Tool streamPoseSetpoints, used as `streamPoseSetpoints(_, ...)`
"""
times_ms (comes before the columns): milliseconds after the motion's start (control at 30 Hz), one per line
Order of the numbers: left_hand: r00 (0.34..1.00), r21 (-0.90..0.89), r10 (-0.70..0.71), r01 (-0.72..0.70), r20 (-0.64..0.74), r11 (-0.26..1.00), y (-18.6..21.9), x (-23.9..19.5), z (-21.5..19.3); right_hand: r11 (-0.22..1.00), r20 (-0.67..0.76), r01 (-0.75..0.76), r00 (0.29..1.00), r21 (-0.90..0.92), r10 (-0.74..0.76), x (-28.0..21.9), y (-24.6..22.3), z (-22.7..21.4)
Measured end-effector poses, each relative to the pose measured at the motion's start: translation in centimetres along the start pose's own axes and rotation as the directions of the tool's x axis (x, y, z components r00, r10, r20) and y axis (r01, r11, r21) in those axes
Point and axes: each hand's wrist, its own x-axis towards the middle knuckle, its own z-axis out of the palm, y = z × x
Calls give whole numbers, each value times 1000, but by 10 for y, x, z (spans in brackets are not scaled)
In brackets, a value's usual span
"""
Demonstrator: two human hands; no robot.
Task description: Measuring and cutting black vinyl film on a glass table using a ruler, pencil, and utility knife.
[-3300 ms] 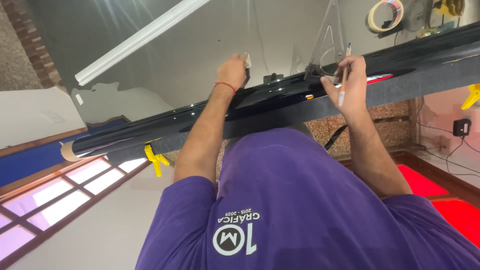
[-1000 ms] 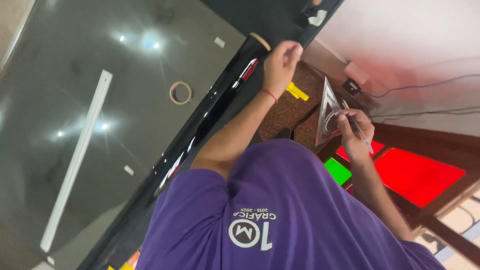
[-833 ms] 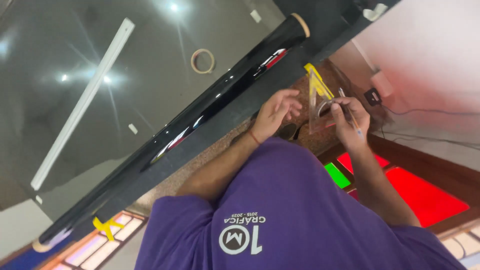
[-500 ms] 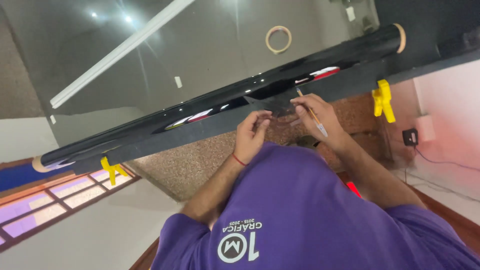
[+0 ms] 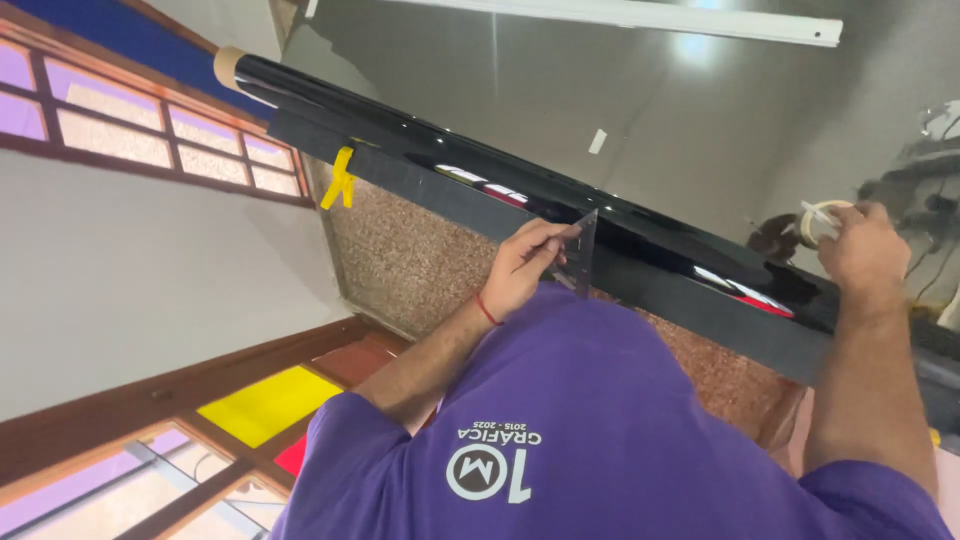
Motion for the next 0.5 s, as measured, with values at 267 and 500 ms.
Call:
streamPoseSetpoints(267, 926, -244, -109, 19, -362, 970, -20, 4, -5, 997, 114, 82, 990, 3, -81, 27, 0, 6)
streamPoseSetpoints(500, 872, -299, -176, 36, -457, 954, 18, 35, 0, 996, 22, 90, 996, 7, -91, 36, 28, 36)
